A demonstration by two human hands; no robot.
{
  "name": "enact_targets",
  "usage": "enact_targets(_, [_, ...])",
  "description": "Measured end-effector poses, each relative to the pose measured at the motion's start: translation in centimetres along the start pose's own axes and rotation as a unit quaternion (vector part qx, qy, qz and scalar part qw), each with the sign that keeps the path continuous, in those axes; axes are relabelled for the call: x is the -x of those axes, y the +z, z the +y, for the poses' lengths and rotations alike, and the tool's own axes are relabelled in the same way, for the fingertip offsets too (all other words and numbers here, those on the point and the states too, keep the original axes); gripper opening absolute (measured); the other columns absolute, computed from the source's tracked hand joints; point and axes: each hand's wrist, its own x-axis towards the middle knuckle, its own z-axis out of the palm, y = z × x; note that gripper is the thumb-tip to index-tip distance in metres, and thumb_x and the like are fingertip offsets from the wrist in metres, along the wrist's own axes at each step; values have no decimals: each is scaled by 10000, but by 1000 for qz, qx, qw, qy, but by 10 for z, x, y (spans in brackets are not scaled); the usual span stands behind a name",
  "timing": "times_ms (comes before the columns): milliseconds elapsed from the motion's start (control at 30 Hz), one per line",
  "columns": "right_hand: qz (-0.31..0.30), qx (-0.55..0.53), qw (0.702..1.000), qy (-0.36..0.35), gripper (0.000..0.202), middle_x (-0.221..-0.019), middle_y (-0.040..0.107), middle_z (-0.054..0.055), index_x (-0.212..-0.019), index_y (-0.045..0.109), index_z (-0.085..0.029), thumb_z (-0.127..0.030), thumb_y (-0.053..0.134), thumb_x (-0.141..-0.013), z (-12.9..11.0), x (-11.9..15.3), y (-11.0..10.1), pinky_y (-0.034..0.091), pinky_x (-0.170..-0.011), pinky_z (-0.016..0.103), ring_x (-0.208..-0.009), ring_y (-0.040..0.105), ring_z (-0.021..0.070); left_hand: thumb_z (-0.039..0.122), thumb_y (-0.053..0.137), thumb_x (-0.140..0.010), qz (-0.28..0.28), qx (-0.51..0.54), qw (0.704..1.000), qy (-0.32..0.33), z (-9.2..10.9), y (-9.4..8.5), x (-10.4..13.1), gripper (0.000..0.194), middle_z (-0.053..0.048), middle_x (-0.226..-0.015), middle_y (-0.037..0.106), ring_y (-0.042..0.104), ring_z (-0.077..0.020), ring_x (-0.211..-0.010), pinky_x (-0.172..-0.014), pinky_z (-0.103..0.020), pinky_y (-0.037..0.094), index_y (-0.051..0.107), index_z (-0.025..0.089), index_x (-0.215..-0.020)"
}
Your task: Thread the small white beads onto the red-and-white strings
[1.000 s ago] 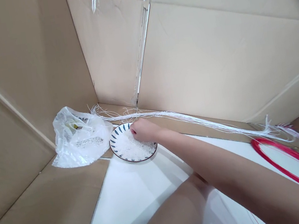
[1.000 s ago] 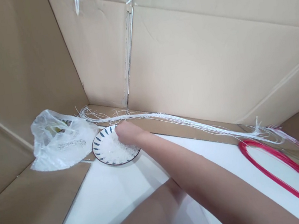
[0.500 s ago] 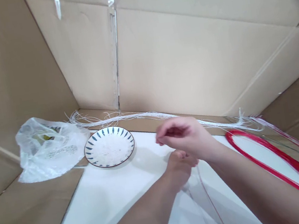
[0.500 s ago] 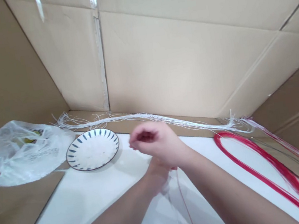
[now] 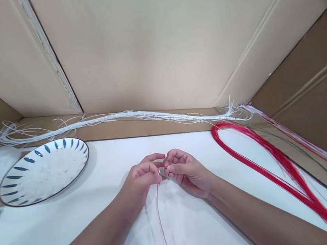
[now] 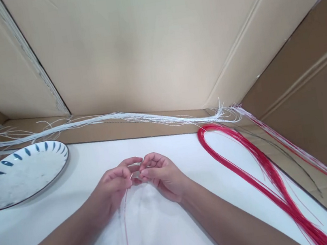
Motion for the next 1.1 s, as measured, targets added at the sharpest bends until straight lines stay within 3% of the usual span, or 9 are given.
enact_targets(100, [-30, -23, 999, 28, 212, -729, 746, -10, -781, 714, -158, -133, 905, -694, -2, 0, -2, 571, -674, 176, -647, 705, 78, 184, 706, -691, -10, -21, 1000, -8, -3, -1, 2, 140, -79, -1398, 584, 434, -369, -1403, -1043, -474, 413, 646, 197, -565])
enact_targets(267, [-57, -43, 997, 40, 165, -760, 765, -6, -823, 726, -156, -112, 867, -751, -2, 1, -6, 585, -688, 167, -652, 715, 69, 195, 695, -721, 6, -42, 999, -14, -5, -2, 5, 160, -66, -1367, 616, 422, -364, -1423, -1081, -506, 395, 635, 204, -573])
enact_targets(567, [-94, -32, 995, 26, 107, -808, 757, -1, -849, 714, -163, -128, 813, -828, -2, 2, -6, 584, -686, 171, -727, 731, 82, 219, 741, -648, 40, -98, 994, -19, -4, 1, 5, 164, -88, -1263, 613, 426, -400, -1381, -960, -484, 487, 630, 199, -529])
enact_targets(900, [-87, -15, 996, 21, 84, -817, 738, -4, -872, 714, -161, -124, 787, -852, 0, 4, -4, 587, -703, 164, -700, 707, 65, 198, 712, -723, 37, -134, 990, -3, -9, 1, 6, 181, -62, -1217, 615, 408, -329, -1425, -849, -360, 527, 642, 223, -557])
enact_targets(1100, [-62, -46, 996, 51, 75, -841, 747, 7, -886, 718, -153, -92, 758, -866, 1, 7, -2, 593, -755, 150, -753, 726, 67, 210, 714, -691, 66, -119, 991, -8, -5, 6, 4, 145, -77, -1125, 652, 408, -357, -1421, -967, -456, 485, 658, 215, -558])
